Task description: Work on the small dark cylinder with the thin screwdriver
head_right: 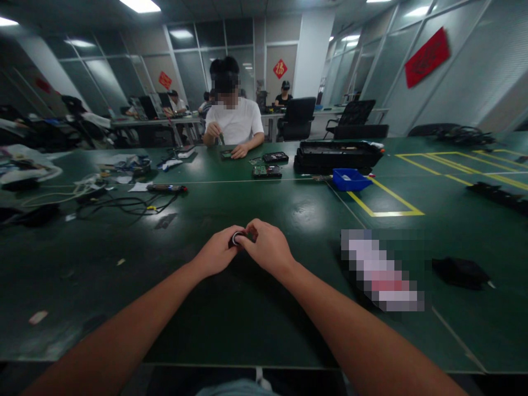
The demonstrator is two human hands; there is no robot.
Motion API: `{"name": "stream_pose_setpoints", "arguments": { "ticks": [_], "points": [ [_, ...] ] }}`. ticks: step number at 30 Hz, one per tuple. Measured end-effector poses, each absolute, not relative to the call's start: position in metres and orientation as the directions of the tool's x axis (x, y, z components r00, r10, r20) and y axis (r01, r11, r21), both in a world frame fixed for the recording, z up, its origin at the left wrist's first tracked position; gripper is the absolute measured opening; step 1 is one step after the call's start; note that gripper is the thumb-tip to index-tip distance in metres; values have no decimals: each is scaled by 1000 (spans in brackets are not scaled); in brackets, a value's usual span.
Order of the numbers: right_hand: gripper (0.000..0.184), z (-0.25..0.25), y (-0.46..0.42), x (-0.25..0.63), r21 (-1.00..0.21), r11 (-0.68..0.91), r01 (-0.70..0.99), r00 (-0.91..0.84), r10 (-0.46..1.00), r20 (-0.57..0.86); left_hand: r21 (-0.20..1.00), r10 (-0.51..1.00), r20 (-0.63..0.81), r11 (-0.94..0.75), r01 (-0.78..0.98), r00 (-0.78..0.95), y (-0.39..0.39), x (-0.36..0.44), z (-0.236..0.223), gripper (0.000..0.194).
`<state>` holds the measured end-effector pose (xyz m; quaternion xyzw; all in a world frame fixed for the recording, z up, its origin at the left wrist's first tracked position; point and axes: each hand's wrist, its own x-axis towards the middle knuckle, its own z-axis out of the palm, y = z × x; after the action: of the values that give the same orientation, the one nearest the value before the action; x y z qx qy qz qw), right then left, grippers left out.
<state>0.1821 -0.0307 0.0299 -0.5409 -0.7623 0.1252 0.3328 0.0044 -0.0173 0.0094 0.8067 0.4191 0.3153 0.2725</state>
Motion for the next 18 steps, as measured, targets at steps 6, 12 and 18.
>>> {"name": "stream_pose_setpoints", "arguments": {
  "ticks": [6, 12, 18],
  "points": [
    [24, 35, -32, 184, -632, 446, 634, -216, 886, 410, 704, 892, 298, -446, 553, 340, -9, -1, 3, 18],
    [25, 43, -38, 188, -639, 499, 585, -146, 840, 522, 735, 904, 310, -425, 528, 296, -5, -4, 0, 17],
    [23, 41, -42, 191, -769, 511, 384, 61, 817, 573, 732, 924, 272, -381, 564, 270, -7, -5, 1, 16]
  ]
}}
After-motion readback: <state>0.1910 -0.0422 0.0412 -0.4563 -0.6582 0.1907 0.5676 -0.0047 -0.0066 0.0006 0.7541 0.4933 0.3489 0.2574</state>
